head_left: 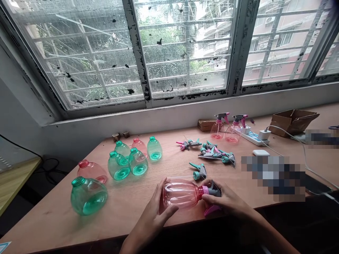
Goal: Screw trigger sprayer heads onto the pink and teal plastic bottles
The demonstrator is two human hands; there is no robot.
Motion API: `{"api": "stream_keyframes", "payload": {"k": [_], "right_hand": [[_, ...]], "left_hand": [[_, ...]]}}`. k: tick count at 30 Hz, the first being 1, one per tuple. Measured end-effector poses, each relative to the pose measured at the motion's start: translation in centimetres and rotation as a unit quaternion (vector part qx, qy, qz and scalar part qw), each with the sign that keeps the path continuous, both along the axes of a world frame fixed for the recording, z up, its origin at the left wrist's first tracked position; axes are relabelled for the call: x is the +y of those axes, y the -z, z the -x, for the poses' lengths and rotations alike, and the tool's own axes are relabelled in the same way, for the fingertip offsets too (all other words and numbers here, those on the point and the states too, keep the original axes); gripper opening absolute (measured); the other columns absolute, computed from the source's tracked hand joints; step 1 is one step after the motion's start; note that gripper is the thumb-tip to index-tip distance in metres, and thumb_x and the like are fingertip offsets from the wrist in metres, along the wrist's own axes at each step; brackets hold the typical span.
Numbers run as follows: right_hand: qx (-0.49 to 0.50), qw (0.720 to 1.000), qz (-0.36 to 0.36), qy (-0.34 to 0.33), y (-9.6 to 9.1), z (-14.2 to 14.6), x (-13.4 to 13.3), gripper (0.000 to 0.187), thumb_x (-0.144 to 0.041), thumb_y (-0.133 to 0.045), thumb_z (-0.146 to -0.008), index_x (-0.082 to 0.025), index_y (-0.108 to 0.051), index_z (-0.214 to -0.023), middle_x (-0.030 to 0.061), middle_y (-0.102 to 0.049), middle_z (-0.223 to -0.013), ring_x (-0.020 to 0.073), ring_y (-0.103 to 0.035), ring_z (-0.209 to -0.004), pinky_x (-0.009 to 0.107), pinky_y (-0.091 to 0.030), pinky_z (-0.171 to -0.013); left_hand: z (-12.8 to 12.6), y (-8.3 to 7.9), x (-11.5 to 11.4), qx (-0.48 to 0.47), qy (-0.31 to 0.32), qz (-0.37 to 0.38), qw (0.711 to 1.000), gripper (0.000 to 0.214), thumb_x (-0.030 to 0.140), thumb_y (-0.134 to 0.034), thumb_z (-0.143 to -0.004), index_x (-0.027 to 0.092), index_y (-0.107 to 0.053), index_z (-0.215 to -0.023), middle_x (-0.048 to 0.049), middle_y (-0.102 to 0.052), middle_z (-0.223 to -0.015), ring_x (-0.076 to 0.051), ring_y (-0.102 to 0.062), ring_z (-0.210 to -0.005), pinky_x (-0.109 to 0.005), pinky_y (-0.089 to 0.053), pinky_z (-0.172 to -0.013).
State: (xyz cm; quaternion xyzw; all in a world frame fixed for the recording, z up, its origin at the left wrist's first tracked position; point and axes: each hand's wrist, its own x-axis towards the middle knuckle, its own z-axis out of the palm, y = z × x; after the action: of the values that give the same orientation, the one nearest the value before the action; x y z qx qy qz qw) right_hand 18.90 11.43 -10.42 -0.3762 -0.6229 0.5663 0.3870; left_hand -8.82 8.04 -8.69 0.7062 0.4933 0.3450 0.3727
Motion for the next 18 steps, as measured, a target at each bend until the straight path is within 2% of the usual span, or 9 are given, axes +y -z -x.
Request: {"api": "stream_keyframes", "payload": {"k": [4, 8, 12, 15, 18], "right_hand": [[0.002, 1.0, 0.002, -0.001, 0.1, 0.0, 0.1, 0.036, -0.044, -0.076, -0.081, -0.018, -0.061, -0.099, -0.0011, -0.062, -0.077, 0.0158, -0.056, -0.067, 0.027, -0.043, -0.06], [0.004, 1.0, 0.011, -0.006, 0.4, 0.0, 0.3, 0.036, -0.044, -0.076, -0.081, -0.017, -0.06, -0.1, 0.0001, -0.065, -0.077, 0.0164, -0.058, -0.067, 0.028, -0.045, -0.062], [-0.005, 1.0, 0.015, -0.004, 0.3, 0.0, 0.4, 0.038, -0.045, -0.077, -0.08, -0.018, -0.061, -0.101, 0.0011, -0.068, -0.081, 0.0175, -0.061, -0.071, 0.027, -0.047, -0.064], [-0.021, 1.0, 0.009, 0.007, 0.1, -0.1, 0.3, 0.037, -0.046, -0.078, -0.079, -0.019, -0.062, -0.098, -0.0006, -0.066, -0.081, 0.0171, -0.06, -0.071, 0.026, -0.046, -0.064], [-0.025, 1.0, 0.01, 0.007, 0.1, -0.1, 0.2, 0.036, -0.046, -0.079, -0.078, -0.02, -0.062, -0.096, -0.0013, -0.065, -0.081, 0.0178, -0.061, -0.072, 0.026, -0.047, -0.064]], "left_hand": [[0.0, 0.1, 0.1, -0.034, 0.019, 0.001, 0.999, 0.076, 0.04, -0.069, -0.087, 0.026, -0.027, -0.149, -0.0123, -0.037, -0.156, -0.031, -0.034, -0.145, -0.051, -0.024, -0.122], [0.3, 0.8, 0.5, -0.063, 0.04, 0.008, 0.997, 0.089, 0.028, -0.079, -0.077, 0.027, -0.024, -0.147, -0.0136, -0.037, -0.154, -0.031, -0.04, -0.141, -0.049, -0.033, -0.119], [0.5, 1.1, 0.7, -0.03, 0.047, -0.016, 0.998, 0.096, 0.022, -0.08, -0.075, 0.027, -0.019, -0.15, -0.014, -0.028, -0.159, -0.031, -0.029, -0.147, -0.05, -0.023, -0.123], [0.5, 1.0, 0.5, -0.014, 0.048, -0.013, 0.999, 0.103, 0.025, -0.082, -0.074, 0.028, -0.016, -0.153, -0.0132, -0.024, -0.162, -0.033, -0.023, -0.149, -0.052, -0.018, -0.123], [0.6, 0.6, 0.3, -0.038, 0.052, 0.002, 0.998, 0.101, 0.038, -0.079, -0.078, 0.028, -0.015, -0.155, -0.0125, -0.024, -0.163, -0.034, -0.021, -0.15, -0.054, -0.017, -0.123]]}}
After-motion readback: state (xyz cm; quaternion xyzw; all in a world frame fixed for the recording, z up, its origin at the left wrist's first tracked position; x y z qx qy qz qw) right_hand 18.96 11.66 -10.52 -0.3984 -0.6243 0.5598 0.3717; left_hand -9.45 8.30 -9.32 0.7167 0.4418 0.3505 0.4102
